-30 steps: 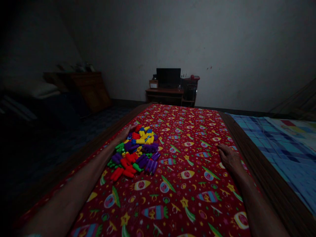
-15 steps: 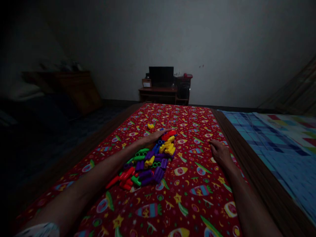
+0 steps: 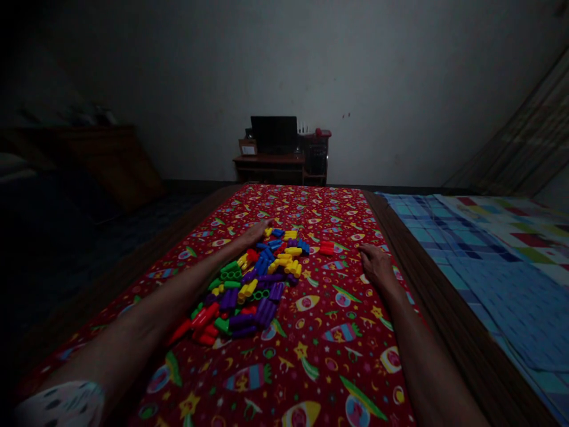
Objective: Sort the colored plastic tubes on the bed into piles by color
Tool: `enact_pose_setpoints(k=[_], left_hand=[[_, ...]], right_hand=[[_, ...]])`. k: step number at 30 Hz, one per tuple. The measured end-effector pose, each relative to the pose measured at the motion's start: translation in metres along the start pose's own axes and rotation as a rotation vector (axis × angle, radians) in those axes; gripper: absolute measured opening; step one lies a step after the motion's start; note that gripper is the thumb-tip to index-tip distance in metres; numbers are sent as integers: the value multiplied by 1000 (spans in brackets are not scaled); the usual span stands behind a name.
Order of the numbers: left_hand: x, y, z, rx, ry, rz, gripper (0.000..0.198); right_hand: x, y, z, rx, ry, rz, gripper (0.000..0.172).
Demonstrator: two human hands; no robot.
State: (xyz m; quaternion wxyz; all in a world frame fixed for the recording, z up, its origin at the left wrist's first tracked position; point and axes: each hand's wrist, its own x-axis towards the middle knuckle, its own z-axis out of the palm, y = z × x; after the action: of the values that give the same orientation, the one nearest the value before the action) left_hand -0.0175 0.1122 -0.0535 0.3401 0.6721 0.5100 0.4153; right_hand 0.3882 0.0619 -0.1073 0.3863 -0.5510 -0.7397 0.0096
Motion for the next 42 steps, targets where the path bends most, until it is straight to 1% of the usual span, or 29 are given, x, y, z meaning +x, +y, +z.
enact_pose_setpoints(k=[3,5,6,8,9,10,11,13,14,15,16,18,20,21,22,23,24,25,26,28,32,36,39,40,42], left_hand=[[10,16,36,16,-170,0,42],[9,29,55,25,-330,51,41],[7,37,61,30,-424,97,42],[-2,55,66,40,-599,202,47],[-8,64,64,51,-650,246,49],[-14,73,59,67,-662,275,51],[-21,81,52,96,-644,297,53],[-39,89,28,188,-532,324,57],[-52,87,12,239,-442,332,58],[-69,81,-6,294,-362,328,60],[-89,71,-25,350,-284,308,60],[-138,42,-59,450,-96,225,62],[-192,9,-82,498,67,85,64],[-218,-4,-87,517,106,20,65],[-240,-15,-88,546,125,-16,68],[-257,-21,-86,579,122,-3,73],[-269,-23,-80,591,66,36,83],[-275,-22,-71,588,2,82,94],[-275,-18,-61,580,-49,135,104],[-262,-6,-41,562,-98,230,115],[-215,15,-5,575,-128,306,112],[-169,22,25,550,-139,307,107],[-139,26,39,523,-131,290,107],[-130,27,39,517,-119,292,105],[-119,30,32,509,-68,311,99]], right_hand=[[1,-1,0,9,1,9,31],[1,-1,-1,13,-16,14,32],[1,-1,-1,14,-23,18,32],[2,-1,-2,14,-29,21,32],[2,-1,-2,15,-32,20,32],[2,-1,-2,16,-36,17,32],[2,-1,-3,17,-40,12,32],[2,-2,-4,21,-47,4,32],[2,-2,-4,24,-48,1,32],[2,-2,-4,26,-45,-3,32],[2,-3,-4,26,-41,-7,32],[2,-3,-3,18,-26,-9,31],[2,-3,-1,1,-13,-11,31],[2,-3,-1,-9,-9,-11,31],[1,-3,0,-18,-8,-13,31],[1,-3,0,-25,-8,-14,31],[1,-3,0,-31,-8,-16,31],[1,-3,0,-35,-7,-17,31],[1,-3,0,-37,-5,-18,31],[1,-4,-2,-37,-11,-22,31],[2,-5,-2,-24,-26,-25,33],[2,-4,0,2,-16,-22,31],[2,-9,-3,0,-30,5,31],[2,-13,-5,-5,-44,23,31],[2,-25,-7,4,-83,76,35]])
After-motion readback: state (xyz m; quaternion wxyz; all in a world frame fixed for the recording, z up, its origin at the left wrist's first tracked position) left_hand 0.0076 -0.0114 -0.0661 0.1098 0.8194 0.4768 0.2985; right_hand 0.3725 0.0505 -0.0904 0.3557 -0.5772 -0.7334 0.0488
